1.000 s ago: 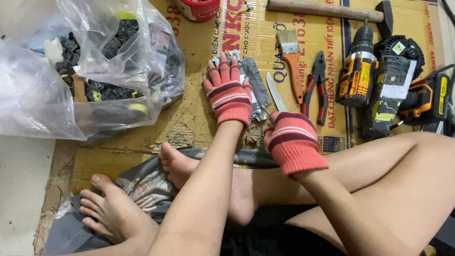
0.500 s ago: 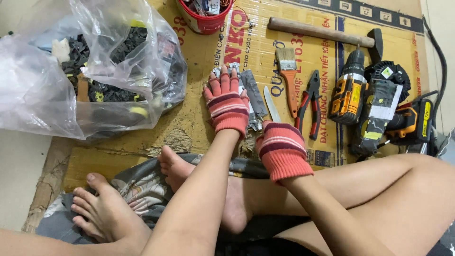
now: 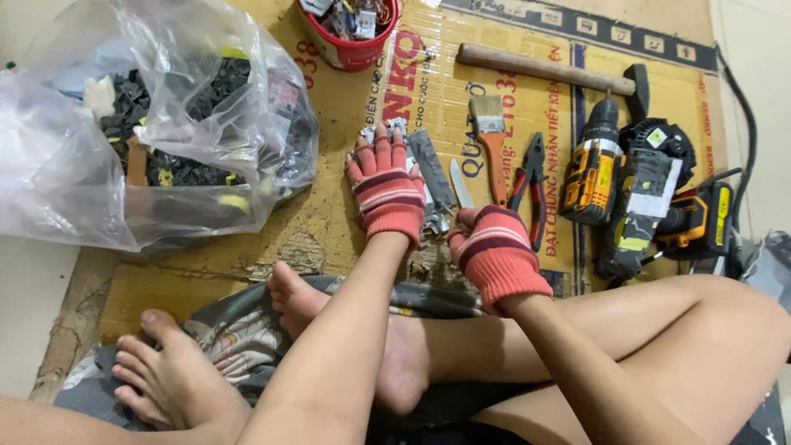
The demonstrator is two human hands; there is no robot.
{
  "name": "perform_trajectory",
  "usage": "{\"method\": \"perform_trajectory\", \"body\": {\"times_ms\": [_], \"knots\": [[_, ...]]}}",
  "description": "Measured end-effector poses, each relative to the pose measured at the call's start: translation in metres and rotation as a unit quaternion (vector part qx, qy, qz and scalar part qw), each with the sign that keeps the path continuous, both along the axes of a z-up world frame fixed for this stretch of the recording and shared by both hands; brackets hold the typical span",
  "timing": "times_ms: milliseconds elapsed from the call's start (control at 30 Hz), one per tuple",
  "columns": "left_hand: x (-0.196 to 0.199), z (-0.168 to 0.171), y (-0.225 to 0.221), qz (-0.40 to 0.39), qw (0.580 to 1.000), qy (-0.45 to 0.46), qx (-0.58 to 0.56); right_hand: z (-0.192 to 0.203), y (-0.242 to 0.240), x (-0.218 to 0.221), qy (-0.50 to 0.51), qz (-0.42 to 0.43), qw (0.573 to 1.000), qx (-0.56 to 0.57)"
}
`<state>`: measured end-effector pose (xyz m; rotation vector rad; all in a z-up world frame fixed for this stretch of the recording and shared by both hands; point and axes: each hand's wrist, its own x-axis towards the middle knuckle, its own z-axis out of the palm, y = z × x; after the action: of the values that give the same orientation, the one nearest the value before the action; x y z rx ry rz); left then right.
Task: Cleaning and scraping residue from a metal component using various hand tools while sitting on the floor.
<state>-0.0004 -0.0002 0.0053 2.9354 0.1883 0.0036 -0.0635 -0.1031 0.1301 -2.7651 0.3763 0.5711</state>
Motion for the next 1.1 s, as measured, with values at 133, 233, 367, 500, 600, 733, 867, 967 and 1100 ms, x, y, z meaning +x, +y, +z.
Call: {"method": "perform_trajectory", "body": {"times_ms": [133,233,367,500,600,733,867,967,1100], "knots": [[-0.002,0.001,0.0,0.003,1.0,0.004,-0.002,0.002,0.0,-0.005,-0.006,-0.015,1.0,0.008],[0.0,-0.002,0.0,0.005,1.0,0.003,0.0,0.002,0.001,-0.005,-0.009,-0.019,1.0,0.015],[0.001,-0.003,0.0,0.007,1.0,0.004,0.001,0.004,0.0,0.005,-0.016,-0.032,0.999,0.03],[0.0,-0.004,-0.001,0.004,1.0,0.005,-0.006,0.002,0.008,0.001,-0.02,-0.04,0.998,0.04],[0.008,-0.01,-0.001,0.007,1.0,-0.006,0.004,0.001,0.022,0.009,-0.027,-0.048,0.997,0.055],[0.007,-0.024,0.001,0.006,1.0,-0.022,-0.007,-0.003,0.04,0.037,-0.022,-0.039,0.996,0.078],[0.002,0.003,0.003,0.012,1.0,0.005,-0.024,-0.003,0.043,0.06,-0.021,-0.024,0.995,0.094],[0.005,-0.014,-0.001,0.007,1.0,0.023,-0.01,-0.002,0.037,0.06,-0.026,-0.042,0.994,0.101],[0.005,-0.014,0.0,-0.008,1.0,0.013,-0.003,0.005,0.036,0.066,-0.038,-0.062,0.992,0.106]]}}
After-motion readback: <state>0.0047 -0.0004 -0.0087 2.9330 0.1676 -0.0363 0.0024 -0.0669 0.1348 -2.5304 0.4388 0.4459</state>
